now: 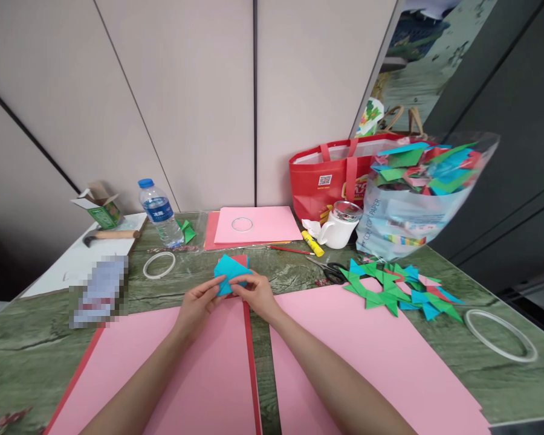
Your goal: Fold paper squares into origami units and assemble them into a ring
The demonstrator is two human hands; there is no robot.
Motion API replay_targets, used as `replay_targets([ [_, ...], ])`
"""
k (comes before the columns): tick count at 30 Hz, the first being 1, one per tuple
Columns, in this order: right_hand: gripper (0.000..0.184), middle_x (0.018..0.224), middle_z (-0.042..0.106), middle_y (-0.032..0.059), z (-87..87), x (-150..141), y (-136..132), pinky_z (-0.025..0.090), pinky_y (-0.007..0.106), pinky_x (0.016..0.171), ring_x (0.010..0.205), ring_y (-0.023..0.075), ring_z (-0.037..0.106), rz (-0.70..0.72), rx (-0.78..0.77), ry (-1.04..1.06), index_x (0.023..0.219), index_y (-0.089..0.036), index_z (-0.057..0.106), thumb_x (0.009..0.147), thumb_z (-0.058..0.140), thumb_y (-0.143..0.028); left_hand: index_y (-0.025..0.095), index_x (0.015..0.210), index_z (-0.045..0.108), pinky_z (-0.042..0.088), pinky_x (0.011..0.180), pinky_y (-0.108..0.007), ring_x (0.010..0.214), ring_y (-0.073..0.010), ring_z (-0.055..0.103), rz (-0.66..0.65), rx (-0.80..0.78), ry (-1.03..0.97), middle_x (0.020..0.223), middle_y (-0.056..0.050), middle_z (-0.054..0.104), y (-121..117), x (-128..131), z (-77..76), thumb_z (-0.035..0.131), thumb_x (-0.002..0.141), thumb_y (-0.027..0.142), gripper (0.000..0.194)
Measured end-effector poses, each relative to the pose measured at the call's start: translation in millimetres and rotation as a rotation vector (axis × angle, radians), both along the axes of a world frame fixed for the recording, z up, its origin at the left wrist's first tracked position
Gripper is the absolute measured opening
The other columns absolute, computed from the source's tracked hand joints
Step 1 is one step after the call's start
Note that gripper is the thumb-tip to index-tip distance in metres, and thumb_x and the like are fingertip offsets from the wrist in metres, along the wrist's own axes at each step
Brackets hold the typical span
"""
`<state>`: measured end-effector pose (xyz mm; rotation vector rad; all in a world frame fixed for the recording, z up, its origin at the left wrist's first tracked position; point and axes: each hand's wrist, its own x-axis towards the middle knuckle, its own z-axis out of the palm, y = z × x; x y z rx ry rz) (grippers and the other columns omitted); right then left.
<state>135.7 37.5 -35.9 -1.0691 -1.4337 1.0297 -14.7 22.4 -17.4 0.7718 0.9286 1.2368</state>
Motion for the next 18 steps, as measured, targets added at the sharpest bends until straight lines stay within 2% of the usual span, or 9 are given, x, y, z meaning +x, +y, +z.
replay_targets([
  [6, 0.014, 0.075, 0.064, 0.0029, -1.5, -0.8, 0.7, 0.044, 0.024, 0.048, 0.050, 0.0109, 0.053, 0.011, -0.034, 0.044, 0.075, -0.020, 0.069, 0.066, 0.065, -0.029, 0.012, 0.090, 0.069, 0.047, 0.080, -0.036, 0.079, -0.0197, 0.063, -0.003, -0.014, -0.039, 0.081, -0.010, 0.069, 0.0, 0.6, 3.5, 0.070, 0.059, 0.025, 0.034],
  [13, 0.014, 0.072, 0.064, 0.0020, -0.1, -1.9, -0.8, 0.043, 0.024, 0.049, 0.051, 0.0113, 0.054, 0.039, -0.026, 0.041, 0.075, -0.019, 0.068, 0.066, 0.065, -0.030, 0.014, 0.089, 0.069, 0.049, 0.069, -0.028, 0.069, -0.0151, 0.061, 0.035, 0.025, 0.173, 0.079, -0.006, 0.069, -1.5, -0.4, -2.5, 0.074, 0.056, 0.025, 0.036],
  [18, 0.012, 0.073, 0.061, 0.0013, 0.7, -2.3, -2.1, 0.040, 0.023, 0.049, 0.052, 0.0099, 0.050, 0.015, 0.014, -0.019, 0.072, -0.019, 0.066, 0.065, 0.065, -0.029, 0.015, 0.093, 0.068, 0.045, 0.058, -0.023, 0.065, -0.0147, 0.058, 0.056, 0.090, 0.265, 0.076, -0.005, 0.069, -0.9, -1.9, -2.4, 0.072, 0.057, 0.027, 0.038],
])
